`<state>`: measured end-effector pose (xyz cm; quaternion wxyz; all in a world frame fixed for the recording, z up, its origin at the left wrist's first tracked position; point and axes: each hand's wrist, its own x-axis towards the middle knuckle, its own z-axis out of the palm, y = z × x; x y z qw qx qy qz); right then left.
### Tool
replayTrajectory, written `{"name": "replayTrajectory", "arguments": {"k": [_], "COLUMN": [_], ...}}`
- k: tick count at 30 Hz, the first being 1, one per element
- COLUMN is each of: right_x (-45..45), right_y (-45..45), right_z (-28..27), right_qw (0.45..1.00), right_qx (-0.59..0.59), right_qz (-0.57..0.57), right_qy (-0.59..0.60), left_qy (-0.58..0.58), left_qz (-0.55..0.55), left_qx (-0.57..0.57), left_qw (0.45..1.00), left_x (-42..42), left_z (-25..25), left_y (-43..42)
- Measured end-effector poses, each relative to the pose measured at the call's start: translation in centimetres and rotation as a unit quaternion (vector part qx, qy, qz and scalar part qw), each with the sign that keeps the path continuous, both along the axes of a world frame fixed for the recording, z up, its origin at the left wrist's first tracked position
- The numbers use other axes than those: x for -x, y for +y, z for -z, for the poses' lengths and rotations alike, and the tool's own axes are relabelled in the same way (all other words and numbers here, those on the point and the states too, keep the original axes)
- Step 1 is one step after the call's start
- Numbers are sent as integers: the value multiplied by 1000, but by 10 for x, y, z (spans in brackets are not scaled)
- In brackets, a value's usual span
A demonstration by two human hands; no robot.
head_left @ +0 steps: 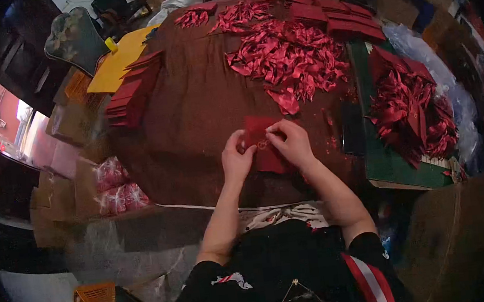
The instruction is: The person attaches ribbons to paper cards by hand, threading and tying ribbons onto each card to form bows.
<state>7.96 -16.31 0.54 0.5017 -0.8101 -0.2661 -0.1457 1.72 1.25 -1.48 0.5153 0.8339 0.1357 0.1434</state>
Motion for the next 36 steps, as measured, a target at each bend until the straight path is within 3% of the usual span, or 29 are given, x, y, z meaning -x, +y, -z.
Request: {"name": "replayTrajectory", "arguments": {"k": [2, 3, 4, 7, 15, 19, 21, 24, 32, 36], "right_x": [-3, -4, -3, 1, 4, 8, 8, 9, 12, 12], "right_y": [7, 10, 13, 19, 25, 24, 23, 19, 18, 17], "right_z": [1, 2, 3, 0, -2, -6, -7, -15, -10, -7], "right_qw": [1000, 1000, 999, 998, 994, 992, 993, 993, 977, 987], "right_qx": [6, 16, 26, 31, 48, 58, 65, 79, 150, 120], "right_qz": [1, 2, 1, -6, -13, -19, -17, -24, -47, -49], "right_qy": [-15, -26, -37, -50, -100, -106, -93, -81, -142, -91], "left_qy": [-61, 12, 14, -74, -118, -164, -137, -158, -140, -146], "left_qz": [3, -1, -3, 21, 13, 31, 43, 69, 55, 50], "left_qx": [27, 12, 12, 50, 63, -2, 30, -19, -21, -60], "left_qw": [998, 1000, 1000, 996, 991, 986, 989, 985, 988, 986], "left_x": [3, 6, 7, 6, 12, 14, 16, 18, 18, 19], "left_z": [-3, -15, -13, 3, 6, 5, 1, -1, 0, 0], "left_y": [-3, -4, -3, -2, -8, -9, -8, -10, -13, -16]}}
